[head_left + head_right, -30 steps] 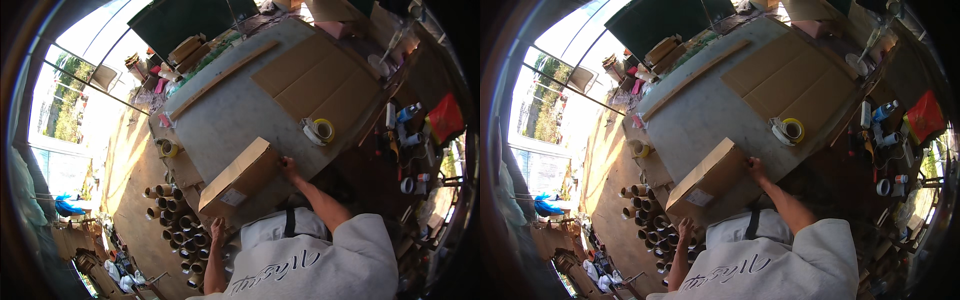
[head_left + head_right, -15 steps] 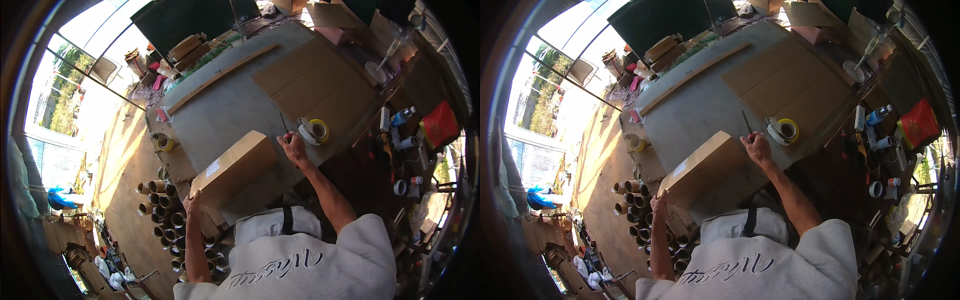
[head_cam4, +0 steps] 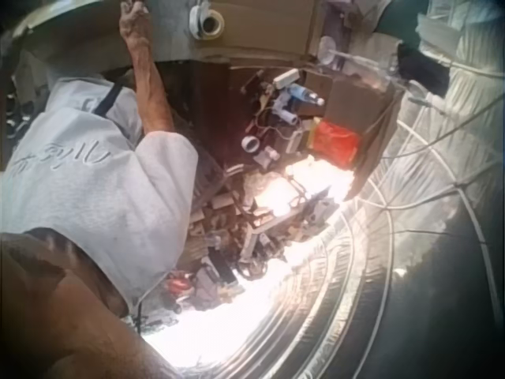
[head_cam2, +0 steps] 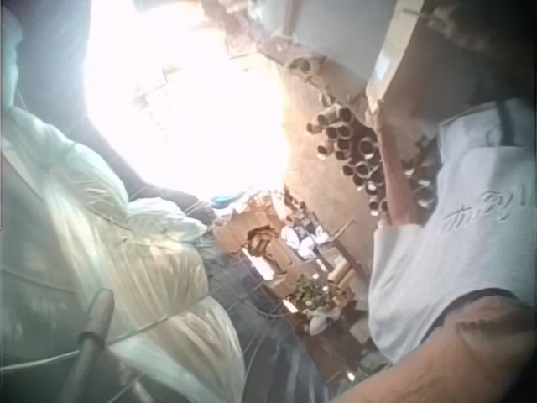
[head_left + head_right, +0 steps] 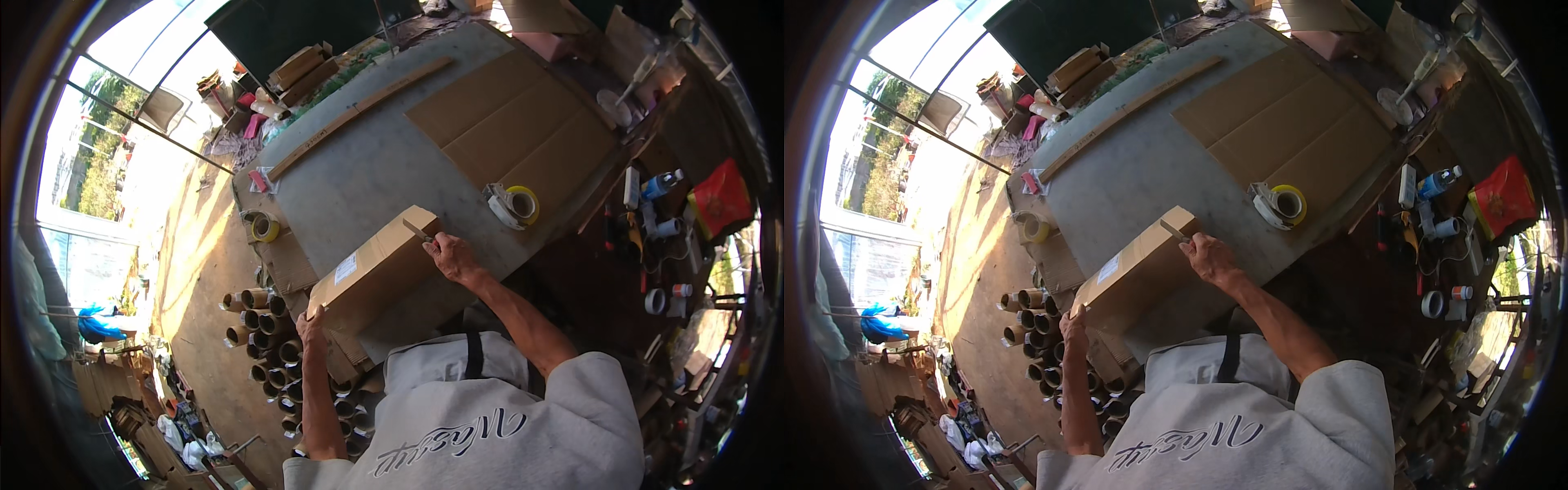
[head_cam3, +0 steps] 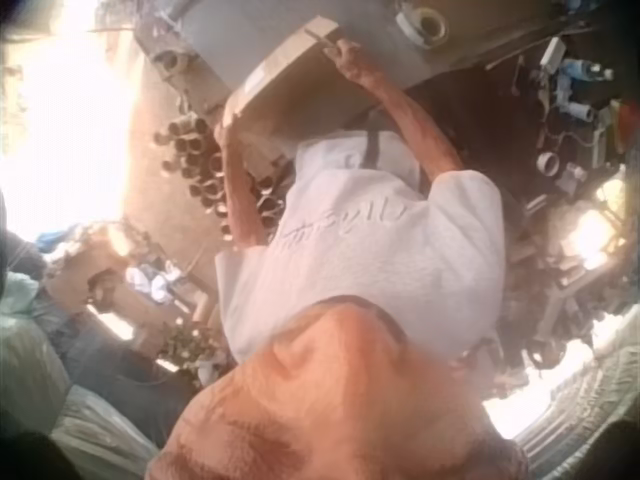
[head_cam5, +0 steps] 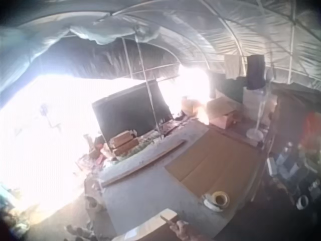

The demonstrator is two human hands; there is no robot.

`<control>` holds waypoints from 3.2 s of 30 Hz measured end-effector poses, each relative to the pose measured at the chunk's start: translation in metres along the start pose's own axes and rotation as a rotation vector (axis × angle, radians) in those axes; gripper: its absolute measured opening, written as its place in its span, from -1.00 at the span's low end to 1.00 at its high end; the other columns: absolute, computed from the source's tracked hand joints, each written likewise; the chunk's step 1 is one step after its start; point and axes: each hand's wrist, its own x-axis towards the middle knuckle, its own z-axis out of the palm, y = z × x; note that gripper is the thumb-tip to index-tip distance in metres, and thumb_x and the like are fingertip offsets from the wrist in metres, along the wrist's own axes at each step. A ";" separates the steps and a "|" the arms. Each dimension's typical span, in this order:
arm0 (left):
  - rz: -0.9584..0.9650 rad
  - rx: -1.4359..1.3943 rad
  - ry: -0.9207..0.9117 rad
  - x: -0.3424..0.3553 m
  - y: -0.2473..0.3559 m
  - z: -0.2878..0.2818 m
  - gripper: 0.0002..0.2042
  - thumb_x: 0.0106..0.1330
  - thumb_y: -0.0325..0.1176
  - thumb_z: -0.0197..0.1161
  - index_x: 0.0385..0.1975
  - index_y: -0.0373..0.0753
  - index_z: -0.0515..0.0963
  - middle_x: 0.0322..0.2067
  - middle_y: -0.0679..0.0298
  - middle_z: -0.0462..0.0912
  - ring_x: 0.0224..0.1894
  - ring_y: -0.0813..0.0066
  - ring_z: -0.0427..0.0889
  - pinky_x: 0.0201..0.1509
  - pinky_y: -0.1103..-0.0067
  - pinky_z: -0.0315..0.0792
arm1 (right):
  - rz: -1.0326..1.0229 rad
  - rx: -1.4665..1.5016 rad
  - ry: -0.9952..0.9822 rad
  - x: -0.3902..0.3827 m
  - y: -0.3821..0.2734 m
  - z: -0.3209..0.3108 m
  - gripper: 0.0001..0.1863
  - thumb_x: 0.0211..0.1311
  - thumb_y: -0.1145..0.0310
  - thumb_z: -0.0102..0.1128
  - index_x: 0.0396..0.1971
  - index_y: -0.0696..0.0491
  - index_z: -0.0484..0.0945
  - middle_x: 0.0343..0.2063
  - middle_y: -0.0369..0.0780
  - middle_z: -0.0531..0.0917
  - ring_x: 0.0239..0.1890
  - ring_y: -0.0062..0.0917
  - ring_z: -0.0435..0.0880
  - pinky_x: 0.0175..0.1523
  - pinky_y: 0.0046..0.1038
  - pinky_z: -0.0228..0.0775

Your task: The person folds a cardboard box on a workbench, applies tape with a handheld dispenser to seal the seams, and places the finished box on a nearby stack. The person repeats this process for multiple boxes.

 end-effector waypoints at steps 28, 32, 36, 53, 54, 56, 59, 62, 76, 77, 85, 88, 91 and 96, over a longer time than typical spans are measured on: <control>0.009 -0.003 -0.007 -0.026 0.030 0.010 -0.45 0.35 -0.22 0.51 0.18 -0.45 0.49 -0.04 0.16 0.66 -0.06 0.42 0.61 0.08 0.44 0.47 | -0.090 -0.061 0.069 0.014 0.014 0.005 -0.66 0.54 0.11 0.13 -0.34 0.09 0.49 -0.56 0.05 0.68 -0.41 0.03 0.74 -0.27 0.00 0.61; 0.028 0.003 0.045 -0.013 0.014 0.004 -0.62 0.41 -0.26 0.44 0.06 -0.40 0.58 -0.14 0.23 0.71 -0.20 0.51 0.64 -0.09 0.52 0.52 | -0.101 -0.137 0.091 0.016 0.009 0.003 -0.63 0.55 0.06 0.11 -0.35 0.06 0.49 -0.66 -0.05 0.59 -0.49 -0.04 0.70 -0.32 -0.06 0.58; 0.033 0.024 0.053 -0.009 0.002 -0.012 -0.64 0.41 -0.28 0.44 0.05 -0.40 0.59 -0.14 0.22 0.73 -0.20 0.49 0.69 -0.10 0.51 0.56 | 0.048 -0.424 0.465 0.004 0.135 -0.052 -0.60 0.56 0.09 0.12 -0.39 0.11 0.43 -0.46 0.05 0.68 -0.34 -0.03 0.74 -0.32 -0.09 0.52; -0.114 -0.105 -0.011 -0.035 -0.084 0.019 -0.43 0.36 0.23 0.40 -0.15 -0.28 0.61 -0.25 0.35 0.65 -0.19 0.59 0.55 -0.06 0.53 0.44 | -0.001 0.042 0.375 -0.025 0.124 0.086 -0.74 0.38 0.26 0.34 -0.17 0.17 0.63 -0.35 -0.11 0.67 -0.30 -0.25 0.64 -0.19 -0.30 0.49; -0.116 -0.058 0.040 -0.030 -0.081 0.010 -0.46 0.37 0.19 0.41 -0.17 -0.28 0.62 -0.28 0.34 0.65 -0.22 0.59 0.55 -0.09 0.53 0.45 | -0.052 0.019 0.389 -0.023 0.119 0.078 -0.72 0.37 0.22 0.33 -0.20 0.17 0.62 -0.35 -0.08 0.67 -0.27 -0.19 0.63 -0.17 -0.26 0.49; -0.144 0.031 0.159 -0.030 -0.062 -0.004 -0.53 0.39 0.10 0.43 -0.21 -0.29 0.64 -0.34 0.34 0.66 -0.28 0.58 0.56 -0.14 0.52 0.45 | 0.111 0.183 0.189 -0.018 0.067 0.033 -0.65 0.36 0.14 0.32 -0.26 0.19 0.61 -0.35 -0.03 0.67 -0.22 -0.06 0.63 -0.12 -0.18 0.49; 0.139 -0.027 0.098 -0.058 0.038 0.018 -0.58 0.31 -0.08 0.54 -0.19 -0.37 0.65 -0.38 0.34 0.65 -0.34 0.55 0.59 -0.24 0.54 0.46 | 0.219 0.320 0.021 -0.001 0.021 -0.042 -0.58 0.35 0.05 0.30 -0.31 0.20 0.59 -0.35 0.04 0.68 -0.19 0.08 0.63 -0.07 -0.10 0.50; -0.025 -0.102 -0.031 -0.043 0.049 0.009 -0.56 0.31 -0.11 0.55 -0.11 -0.39 0.63 -0.33 0.34 0.66 -0.31 0.55 0.57 -0.16 0.51 0.47 | 0.125 0.318 0.071 0.012 0.017 -0.056 -0.60 0.40 0.08 0.25 -0.23 0.19 0.53 -0.36 0.04 0.67 -0.25 0.06 0.65 -0.11 -0.11 0.49; -0.074 0.098 0.012 -0.021 0.025 0.010 -0.39 0.29 0.08 0.55 0.05 -0.36 0.61 -0.19 0.33 0.66 -0.17 0.51 0.54 -0.08 0.45 0.44 | 0.094 0.072 -0.046 -0.013 -0.004 -0.009 -0.67 0.53 0.15 0.12 -0.16 0.16 0.46 -0.23 0.08 0.74 -0.13 0.10 0.72 -0.03 0.02 0.56; -0.064 0.078 0.000 -0.022 0.025 0.010 -0.38 0.29 0.09 0.55 0.07 -0.37 0.60 -0.18 0.32 0.66 -0.16 0.51 0.54 -0.07 0.45 0.45 | 0.084 0.059 -0.039 -0.010 -0.002 -0.005 -0.67 0.54 0.14 0.11 -0.16 0.16 0.45 -0.23 0.09 0.73 -0.13 0.10 0.72 -0.04 0.02 0.57; 0.011 0.061 0.089 -0.031 0.029 0.023 -0.56 0.37 0.05 0.48 -0.17 -0.27 0.64 -0.48 0.49 0.45 -0.46 0.64 0.32 -0.39 0.54 0.24 | 0.024 -0.008 -0.070 -0.004 0.000 -0.011 -0.68 0.52 0.16 0.11 -0.20 0.15 0.42 -0.28 0.09 0.73 -0.18 0.09 0.74 -0.07 0.03 0.59; -0.012 0.112 0.081 -0.029 0.025 0.018 -0.48 0.36 0.07 0.49 -0.03 -0.33 0.63 -0.34 0.40 0.55 -0.34 0.57 0.42 -0.24 0.49 0.34 | 0.043 -0.026 -0.084 -0.004 -0.002 -0.015 -0.70 0.51 0.16 0.13 -0.21 0.12 0.42 -0.34 0.08 0.73 -0.20 0.08 0.75 -0.08 0.02 0.59; -0.002 0.083 0.010 -0.026 0.017 0.012 -0.34 0.31 0.11 0.52 0.12 -0.39 0.59 -0.14 0.26 0.69 -0.17 0.46 0.58 -0.03 0.44 0.46 | -0.072 -0.083 0.055 -0.006 0.007 -0.019 -0.70 0.50 0.14 0.14 -0.22 0.10 0.44 -0.38 0.08 0.73 -0.22 0.09 0.75 -0.10 0.01 0.59; -0.006 0.054 0.028 -0.027 0.013 0.002 -0.39 0.33 0.07 0.52 0.11 -0.36 0.60 -0.17 0.29 0.69 -0.16 0.51 0.58 -0.05 0.48 0.47 | 0.470 -0.152 0.482 -0.021 0.144 -0.117 -0.72 0.56 0.18 0.13 -0.20 0.13 0.46 -0.33 -0.01 0.72 -0.24 -0.06 0.76 -0.19 -0.04 0.57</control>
